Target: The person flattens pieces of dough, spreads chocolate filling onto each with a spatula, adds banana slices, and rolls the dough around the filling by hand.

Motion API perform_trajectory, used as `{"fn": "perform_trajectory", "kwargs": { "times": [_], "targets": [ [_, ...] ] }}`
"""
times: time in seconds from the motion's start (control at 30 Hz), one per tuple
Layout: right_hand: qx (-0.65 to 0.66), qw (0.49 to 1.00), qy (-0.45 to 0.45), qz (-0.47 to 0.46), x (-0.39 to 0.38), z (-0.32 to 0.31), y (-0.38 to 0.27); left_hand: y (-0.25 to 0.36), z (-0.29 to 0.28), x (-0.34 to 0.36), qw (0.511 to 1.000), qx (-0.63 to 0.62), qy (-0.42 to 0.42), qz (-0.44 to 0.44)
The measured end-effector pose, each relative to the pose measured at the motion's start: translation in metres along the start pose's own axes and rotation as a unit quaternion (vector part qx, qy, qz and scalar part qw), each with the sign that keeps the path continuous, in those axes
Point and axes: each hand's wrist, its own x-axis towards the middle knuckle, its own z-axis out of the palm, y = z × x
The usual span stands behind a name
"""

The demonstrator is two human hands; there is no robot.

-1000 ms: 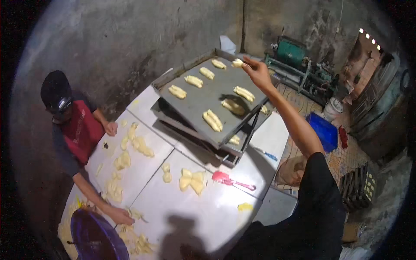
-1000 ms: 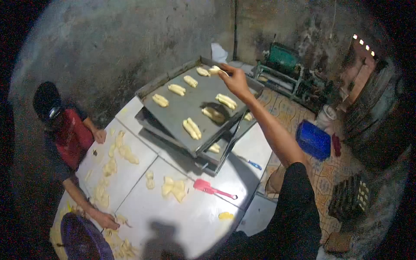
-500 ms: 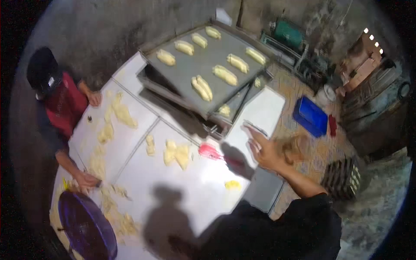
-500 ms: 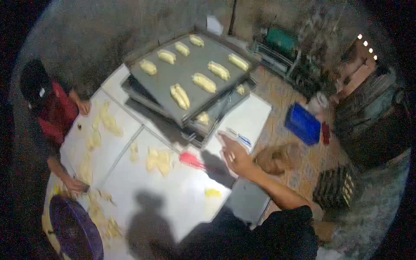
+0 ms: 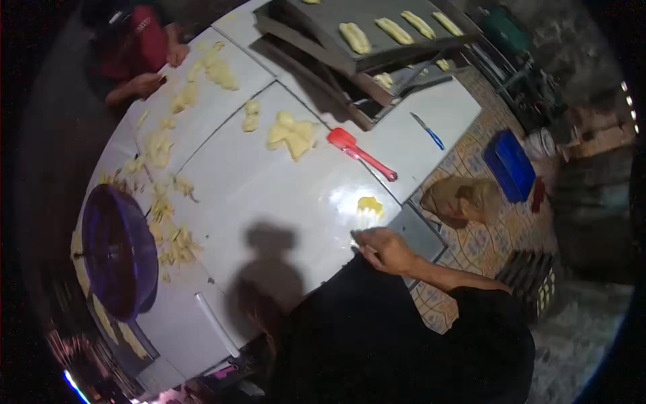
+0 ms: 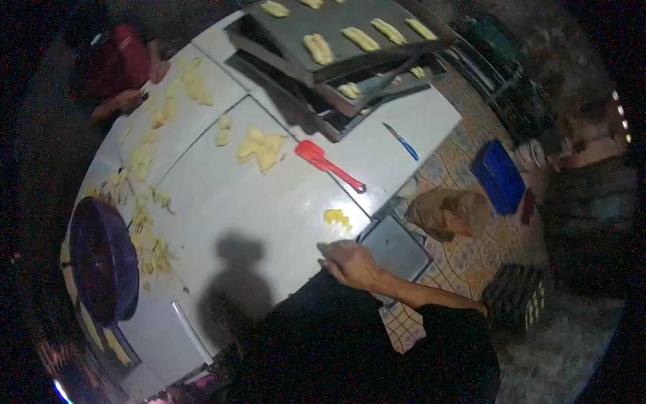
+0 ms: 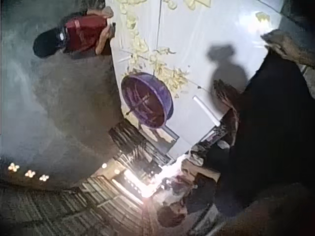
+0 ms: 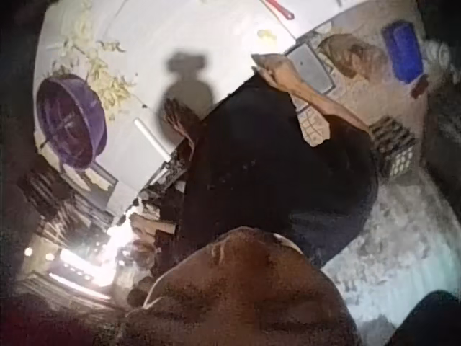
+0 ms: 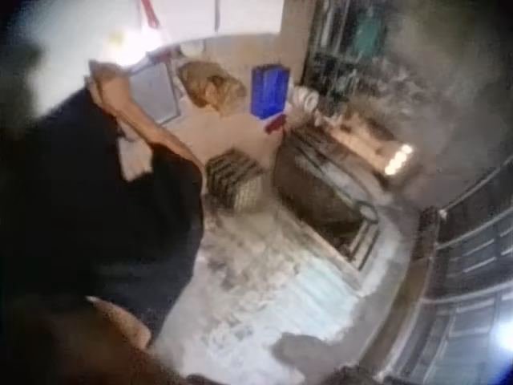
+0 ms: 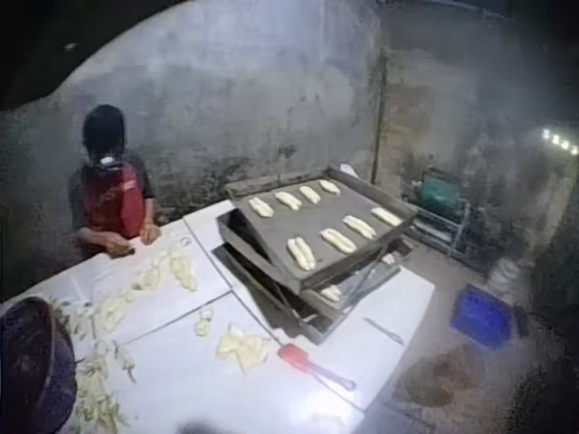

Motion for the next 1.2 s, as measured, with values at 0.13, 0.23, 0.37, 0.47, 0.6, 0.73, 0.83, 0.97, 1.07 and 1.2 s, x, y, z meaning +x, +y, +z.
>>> {"fn": "perform_trajectory", "kwargs": {
  "times": [0.13,0.23,0.37,0.47,0.6,0.73,0.83,0.97,1.07,1.2],
  "targets": [
    [0.037,0.977,-0.05,-0.203,0.072,0.029,-0.044,0.007,-0.01,0.005,1.0,-0.005,-0.001,0.013],
    [-0.148,0.949,-0.04,-0.274,0.149,0.103,-0.08,0.0,0.004,-0.006,0.999,-0.019,0.009,-0.024],
    [-0.105,0.887,-0.145,-0.425,0.121,0.148,-0.113,-0.006,0.003,-0.014,0.994,-0.017,0.045,-0.094],
    [-0.145,0.887,-0.275,-0.342,0.15,0.084,-0.081,-0.011,0.014,-0.019,0.984,0.012,0.053,-0.169],
    [-0.216,0.96,-0.046,-0.172,0.231,0.106,-0.12,0.001,0.027,-0.016,0.962,0.037,0.048,-0.266],
    [-0.051,0.88,-0.147,-0.448,0.173,0.138,-0.119,-0.043,0.053,-0.059,0.965,0.143,0.071,-0.207],
    [0.005,0.878,-0.285,-0.385,0.203,0.083,-0.091,-0.02,0.041,-0.037,0.954,0.123,0.133,-0.24],
    [-0.146,0.918,-0.137,-0.343,0.327,-0.03,-0.029,-0.003,0.018,-0.015,0.966,0.115,0.125,-0.196],
    [-0.323,0.879,-0.146,-0.319,0.362,-0.066,0.017,-0.002,0.014,-0.005,0.978,0.067,0.138,-0.141],
    [-0.097,0.948,-0.16,-0.259,0.371,-0.06,-0.005,-0.008,0.018,-0.009,0.973,0.115,0.092,-0.177]
  ]
}}
